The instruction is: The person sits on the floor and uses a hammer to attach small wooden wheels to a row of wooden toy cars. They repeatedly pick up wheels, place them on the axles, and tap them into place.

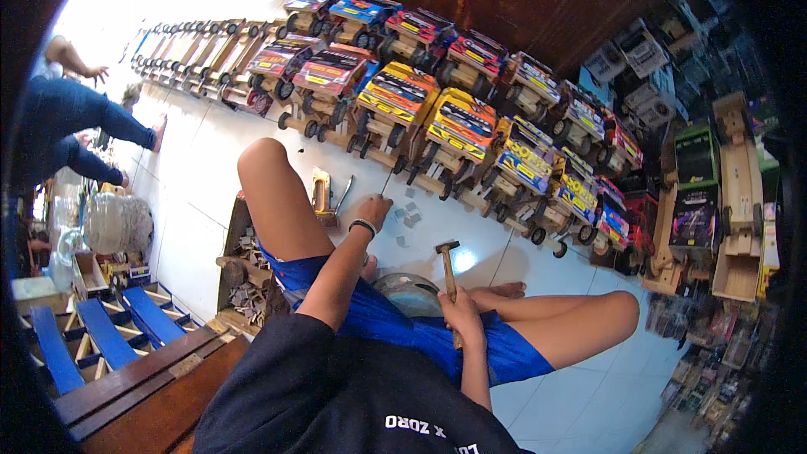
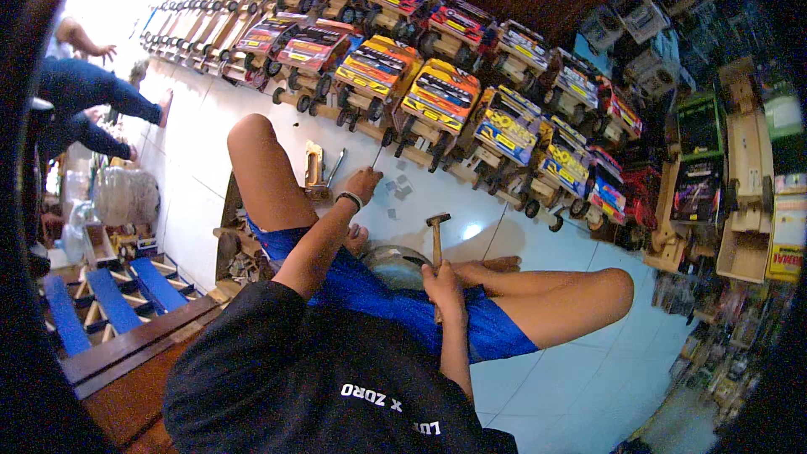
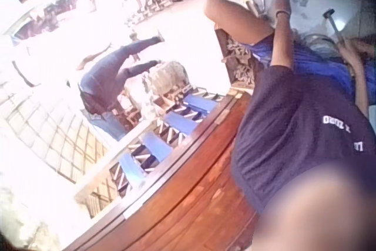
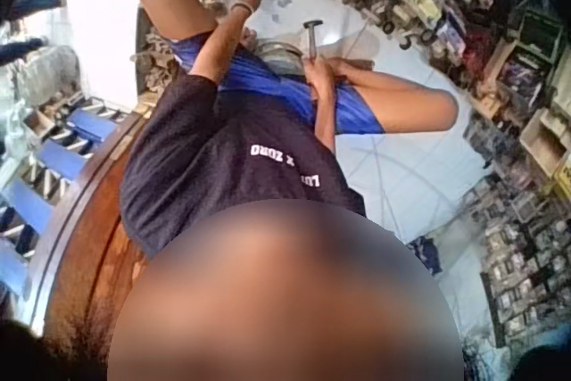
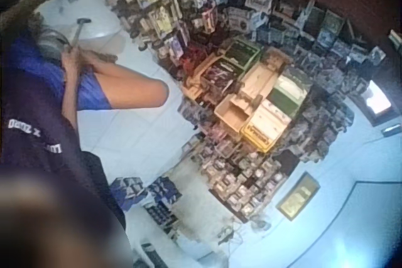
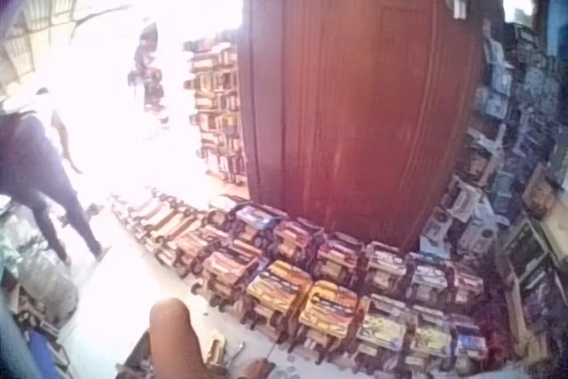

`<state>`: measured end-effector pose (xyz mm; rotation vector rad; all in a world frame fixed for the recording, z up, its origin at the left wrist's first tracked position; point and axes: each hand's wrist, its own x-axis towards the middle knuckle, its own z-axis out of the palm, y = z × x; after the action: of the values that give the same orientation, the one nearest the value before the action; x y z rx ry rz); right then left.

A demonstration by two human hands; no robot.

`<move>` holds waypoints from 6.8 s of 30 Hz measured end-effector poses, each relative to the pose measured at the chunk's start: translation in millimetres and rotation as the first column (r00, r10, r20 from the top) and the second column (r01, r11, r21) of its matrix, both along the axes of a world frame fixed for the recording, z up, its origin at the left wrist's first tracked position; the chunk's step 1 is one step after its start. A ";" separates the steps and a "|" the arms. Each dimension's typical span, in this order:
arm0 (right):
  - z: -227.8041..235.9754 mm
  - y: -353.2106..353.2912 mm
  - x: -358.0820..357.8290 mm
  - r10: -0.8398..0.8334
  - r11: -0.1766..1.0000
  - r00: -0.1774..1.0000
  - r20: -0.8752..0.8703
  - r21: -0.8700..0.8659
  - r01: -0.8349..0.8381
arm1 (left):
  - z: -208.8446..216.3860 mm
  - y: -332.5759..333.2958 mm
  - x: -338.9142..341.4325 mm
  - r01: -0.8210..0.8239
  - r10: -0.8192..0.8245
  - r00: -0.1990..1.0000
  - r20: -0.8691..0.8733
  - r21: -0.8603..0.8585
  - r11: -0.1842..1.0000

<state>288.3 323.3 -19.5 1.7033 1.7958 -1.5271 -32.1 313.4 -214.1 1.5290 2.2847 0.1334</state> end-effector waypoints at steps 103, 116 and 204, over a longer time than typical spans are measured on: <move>9.9 -1.7 3.0 0.212 0.973 0.976 0.048 -0.104 -0.206 | 195.5 -281.6 -188.7 -0.476 0.401 0.679 0.615 -0.047 0.878; 6.2 -6.8 3.3 0.228 0.973 0.973 0.043 -0.040 -0.226 | 249.6 -284.7 -177.3 -0.816 0.243 0.084 0.966 -0.073 0.574; -1.5 -10.0 18.5 -0.015 1.000 0.999 -0.045 -0.002 0.015 | 293.6 -76.8 19.2 -0.387 -0.044 0.543 0.838 0.296 0.873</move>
<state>306.9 313.3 -21.0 1.6982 1.8074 -1.5842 -12.9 236.6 79.5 1.0104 1.6196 1.2626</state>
